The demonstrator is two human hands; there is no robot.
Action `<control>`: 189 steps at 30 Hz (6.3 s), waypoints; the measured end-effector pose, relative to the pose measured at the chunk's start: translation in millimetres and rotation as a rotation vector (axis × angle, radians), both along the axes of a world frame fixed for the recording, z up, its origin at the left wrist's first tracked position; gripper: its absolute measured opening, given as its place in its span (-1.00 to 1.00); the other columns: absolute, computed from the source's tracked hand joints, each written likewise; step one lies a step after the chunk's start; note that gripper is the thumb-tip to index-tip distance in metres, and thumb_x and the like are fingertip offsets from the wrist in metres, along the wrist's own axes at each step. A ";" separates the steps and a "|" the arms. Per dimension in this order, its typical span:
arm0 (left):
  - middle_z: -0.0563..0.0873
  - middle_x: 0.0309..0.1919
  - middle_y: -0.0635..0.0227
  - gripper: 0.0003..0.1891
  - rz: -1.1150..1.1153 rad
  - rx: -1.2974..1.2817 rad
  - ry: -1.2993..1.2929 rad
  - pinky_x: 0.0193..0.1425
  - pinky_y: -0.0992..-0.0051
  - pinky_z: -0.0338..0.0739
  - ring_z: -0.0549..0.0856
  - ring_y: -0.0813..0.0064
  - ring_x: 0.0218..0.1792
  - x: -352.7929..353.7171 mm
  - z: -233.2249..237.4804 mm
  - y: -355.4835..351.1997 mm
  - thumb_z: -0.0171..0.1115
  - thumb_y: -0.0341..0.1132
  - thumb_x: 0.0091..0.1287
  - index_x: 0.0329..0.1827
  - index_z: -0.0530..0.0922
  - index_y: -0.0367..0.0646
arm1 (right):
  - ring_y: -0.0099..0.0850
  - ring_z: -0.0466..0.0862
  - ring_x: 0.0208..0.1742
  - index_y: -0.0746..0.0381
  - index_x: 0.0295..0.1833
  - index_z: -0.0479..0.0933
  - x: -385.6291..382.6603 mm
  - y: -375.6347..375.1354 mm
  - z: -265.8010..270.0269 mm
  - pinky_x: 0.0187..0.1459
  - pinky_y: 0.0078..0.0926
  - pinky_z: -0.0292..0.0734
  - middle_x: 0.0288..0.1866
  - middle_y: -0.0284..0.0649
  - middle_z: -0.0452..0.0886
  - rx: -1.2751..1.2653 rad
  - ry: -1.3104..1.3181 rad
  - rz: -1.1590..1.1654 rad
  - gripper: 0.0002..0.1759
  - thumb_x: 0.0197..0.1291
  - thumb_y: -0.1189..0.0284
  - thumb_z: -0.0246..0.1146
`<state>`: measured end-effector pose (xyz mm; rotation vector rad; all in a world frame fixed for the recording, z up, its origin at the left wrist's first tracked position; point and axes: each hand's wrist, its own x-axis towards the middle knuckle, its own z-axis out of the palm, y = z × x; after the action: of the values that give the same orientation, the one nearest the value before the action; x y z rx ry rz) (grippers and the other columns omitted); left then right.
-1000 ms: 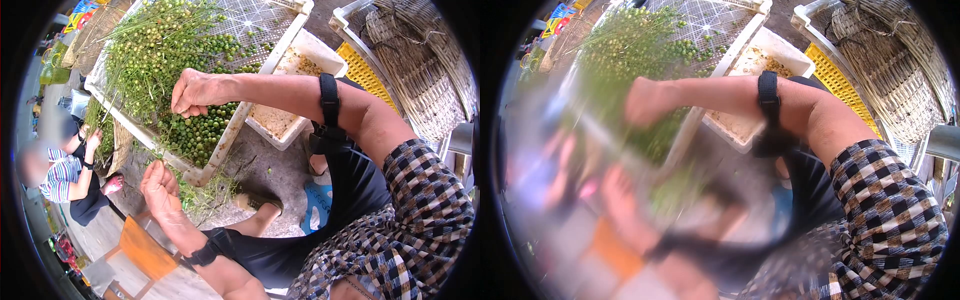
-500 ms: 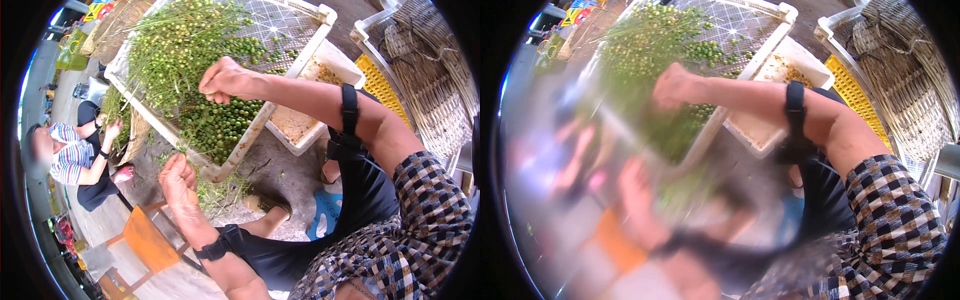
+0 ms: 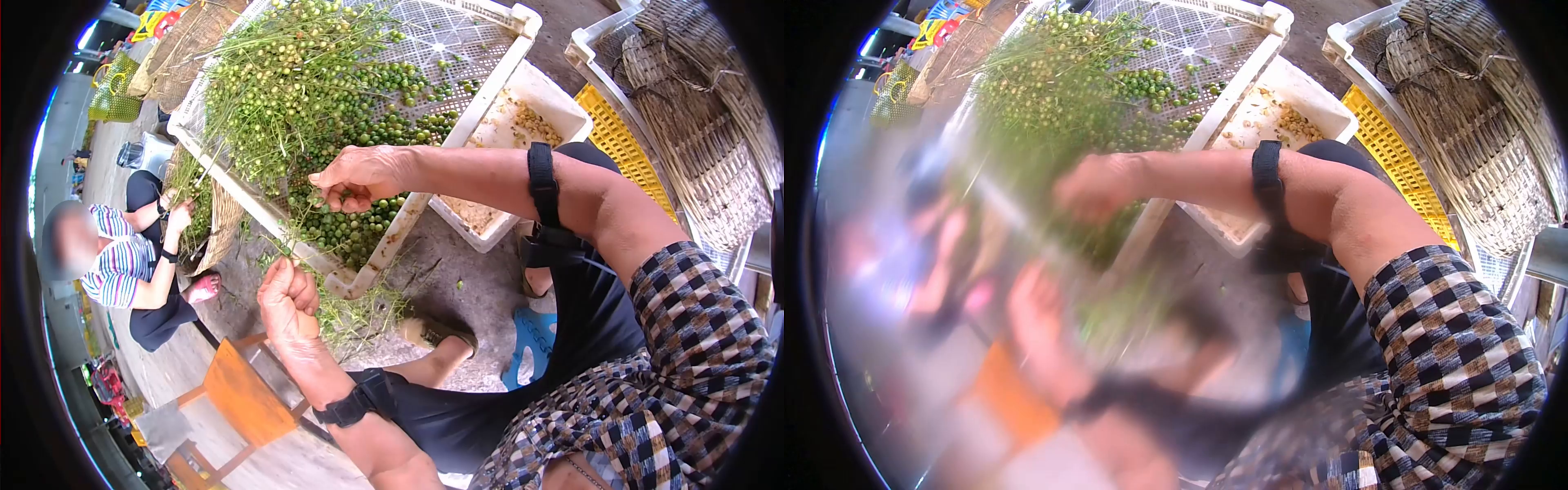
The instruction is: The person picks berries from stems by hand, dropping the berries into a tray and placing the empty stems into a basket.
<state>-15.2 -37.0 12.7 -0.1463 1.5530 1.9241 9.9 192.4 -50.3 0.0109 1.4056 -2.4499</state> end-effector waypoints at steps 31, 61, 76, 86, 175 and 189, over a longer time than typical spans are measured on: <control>0.37 -0.69 0.45 -0.85 -0.106 -0.106 0.131 -0.76 0.68 0.02 0.26 0.67 -0.74 -4.2 -5.3 -7.8 0.14 -0.30 0.18 -0.41 0.44 -0.18 | -0.52 0.48 -0.66 0.38 -0.43 0.51 -8.1 -0.8 -18.2 -0.63 -0.61 0.40 -0.59 -0.25 0.51 0.164 0.174 -0.147 -0.85 0.00 0.49 0.13; 0.34 -0.65 0.52 -0.85 -0.044 0.055 -0.104 -0.72 0.68 0.07 0.24 0.69 -0.71 -4.9 -6.3 -1.3 -0.01 -0.26 0.28 -0.35 0.38 -0.16 | -0.11 0.56 -0.54 0.33 -0.66 0.43 2.4 -13.9 1.3 -0.52 -0.21 0.41 -0.65 0.02 0.46 1.423 0.236 -0.358 -0.90 -0.33 0.51 0.08; 0.33 -0.69 0.54 -0.85 -0.081 0.026 -0.074 -0.74 0.68 0.01 0.22 0.70 -0.75 3.6 2.1 8.0 0.07 -0.27 0.23 -0.40 0.41 -0.16 | -0.57 0.53 -0.66 0.38 -0.46 0.54 -5.2 -3.3 3.2 -0.72 -0.66 0.39 -0.57 -0.20 0.56 0.264 0.316 -0.261 -0.92 -0.13 0.58 0.19; 0.35 -0.72 0.48 -0.86 0.065 -0.151 0.060 -0.76 0.70 0.01 0.24 0.70 -0.77 6.4 4.4 14.9 0.10 -0.33 0.20 -0.42 0.44 -0.24 | -0.56 0.47 -0.71 0.36 -0.48 0.50 0.0 4.9 28.3 -0.79 -0.64 0.32 -0.62 -0.23 0.52 0.311 0.153 -0.250 -0.79 -0.08 0.39 0.22; 0.33 -0.77 0.54 -0.87 -0.065 -0.271 0.244 -0.75 0.75 -0.07 0.18 0.79 -0.80 18.6 5.1 22.2 0.14 -0.41 0.14 -0.47 0.48 -0.33 | -0.64 0.36 -0.70 0.34 -0.49 0.51 -2.7 4.7 14.0 -0.72 -0.67 0.16 -0.65 -0.31 0.47 0.527 0.227 0.072 -0.90 -0.10 0.51 0.24; 0.35 -0.78 0.58 -0.88 0.018 -0.387 0.398 -0.73 0.76 -0.03 0.22 0.82 -0.78 22.2 -2.3 29.3 0.15 -0.43 0.11 -0.52 0.52 -0.31 | -0.62 0.41 -0.71 0.35 -0.40 0.56 -3.1 -7.2 33.4 -0.72 -0.63 0.26 -0.65 -0.30 0.51 0.607 0.365 -0.102 -0.87 -0.03 0.48 0.22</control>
<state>7.0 -7.7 10.4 0.0655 2.1866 1.7144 6.8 185.1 -16.9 -0.2422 2.3094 -2.0678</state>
